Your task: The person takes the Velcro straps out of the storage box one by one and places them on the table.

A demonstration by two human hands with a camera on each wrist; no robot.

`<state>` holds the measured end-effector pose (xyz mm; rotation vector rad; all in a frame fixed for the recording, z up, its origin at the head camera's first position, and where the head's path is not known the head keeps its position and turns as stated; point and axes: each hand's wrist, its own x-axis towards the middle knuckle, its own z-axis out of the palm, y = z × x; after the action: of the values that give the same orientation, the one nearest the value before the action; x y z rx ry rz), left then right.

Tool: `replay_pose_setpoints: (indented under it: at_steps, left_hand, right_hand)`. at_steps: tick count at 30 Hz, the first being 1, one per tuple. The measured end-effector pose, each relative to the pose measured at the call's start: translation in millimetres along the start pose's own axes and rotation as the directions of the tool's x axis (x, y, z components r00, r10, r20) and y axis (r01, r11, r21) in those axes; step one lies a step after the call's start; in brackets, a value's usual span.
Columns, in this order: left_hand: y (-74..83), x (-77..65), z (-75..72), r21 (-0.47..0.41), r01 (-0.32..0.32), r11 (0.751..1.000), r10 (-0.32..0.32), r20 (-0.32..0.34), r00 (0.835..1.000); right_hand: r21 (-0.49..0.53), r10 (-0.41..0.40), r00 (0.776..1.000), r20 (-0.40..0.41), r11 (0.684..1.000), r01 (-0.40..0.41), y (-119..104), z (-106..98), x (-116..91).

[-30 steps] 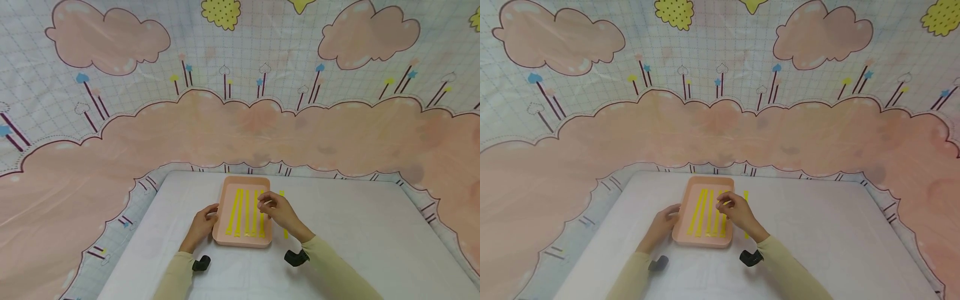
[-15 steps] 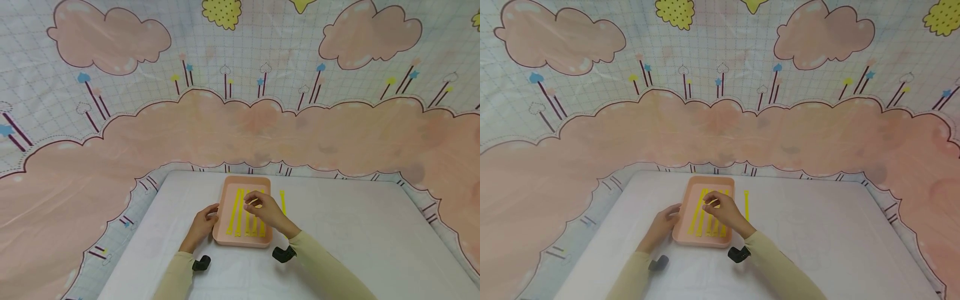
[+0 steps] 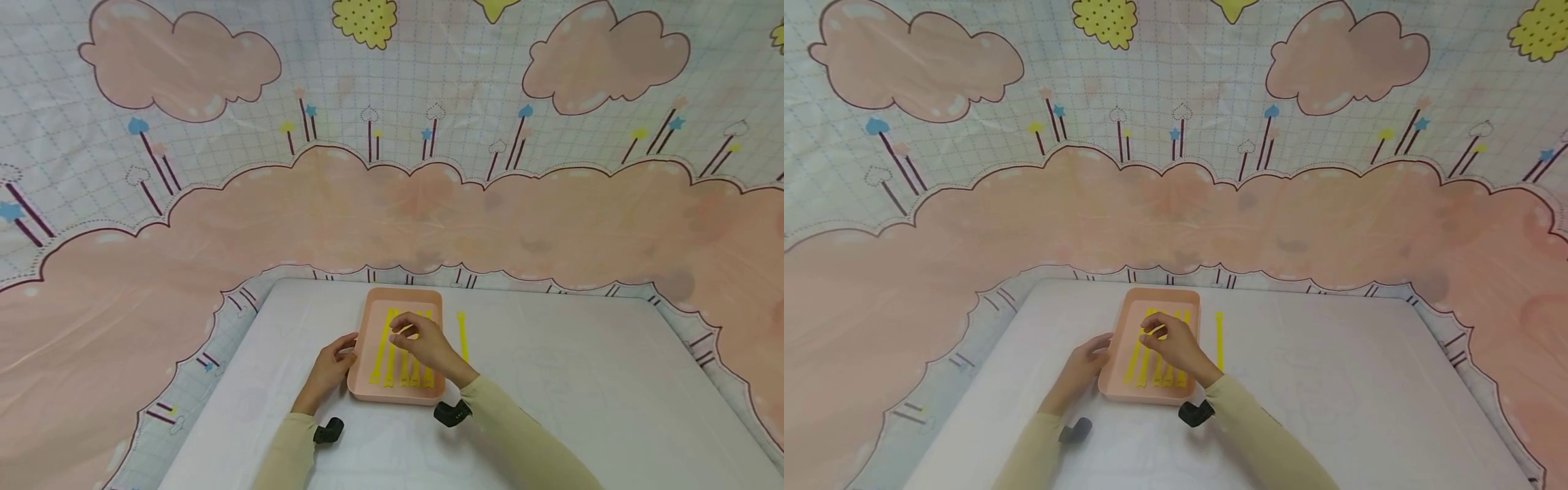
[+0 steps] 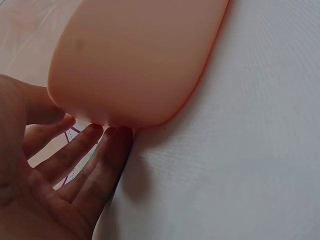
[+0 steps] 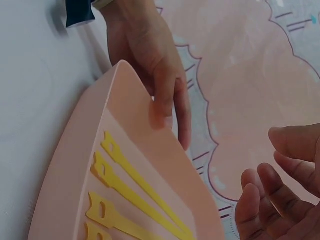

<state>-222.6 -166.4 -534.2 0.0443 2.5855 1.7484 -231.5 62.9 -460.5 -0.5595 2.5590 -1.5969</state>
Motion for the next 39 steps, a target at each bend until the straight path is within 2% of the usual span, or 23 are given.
replay_pose_setpoints:
  at_steps: [7,15,21,27,34,39]
  left_hand:
    - [1.3,-2.7,-0.9,-0.016,0.007,1.000,-0.007,-0.005,1.000]
    - [-0.7,0.4,-2.8,-0.017,-0.005,1.000,0.005,-0.002,1.000]
    - [2.1,0.0,-3.1,-0.013,-0.012,1.000,0.012,0.007,1.000]
    - [1.2,-0.1,-2.0,-0.001,0.002,1.000,-0.002,0.004,1.000]
    - [1.8,-1.2,-1.9,-0.015,-0.015,1.000,0.015,0.014,1.000]
    - [1.0,-1.6,-0.3,-0.011,-0.016,1.000,0.016,0.015,1.000]
  right_hand:
    - [-0.015,0.000,1.000,0.002,1.000,0.000,-1,2,2]
    - [-0.037,-0.003,1.000,0.018,0.999,0.004,-1,2,11]
    - [-0.072,0.005,1.000,0.026,0.997,-0.003,-5,5,17]
    - [-0.125,-0.021,0.998,0.063,0.992,0.029,-7,10,25]
    - [-0.253,-0.075,0.985,0.154,0.961,0.113,-11,11,35]
    - [-0.374,-0.075,0.969,0.234,0.913,0.161,-7,14,41]
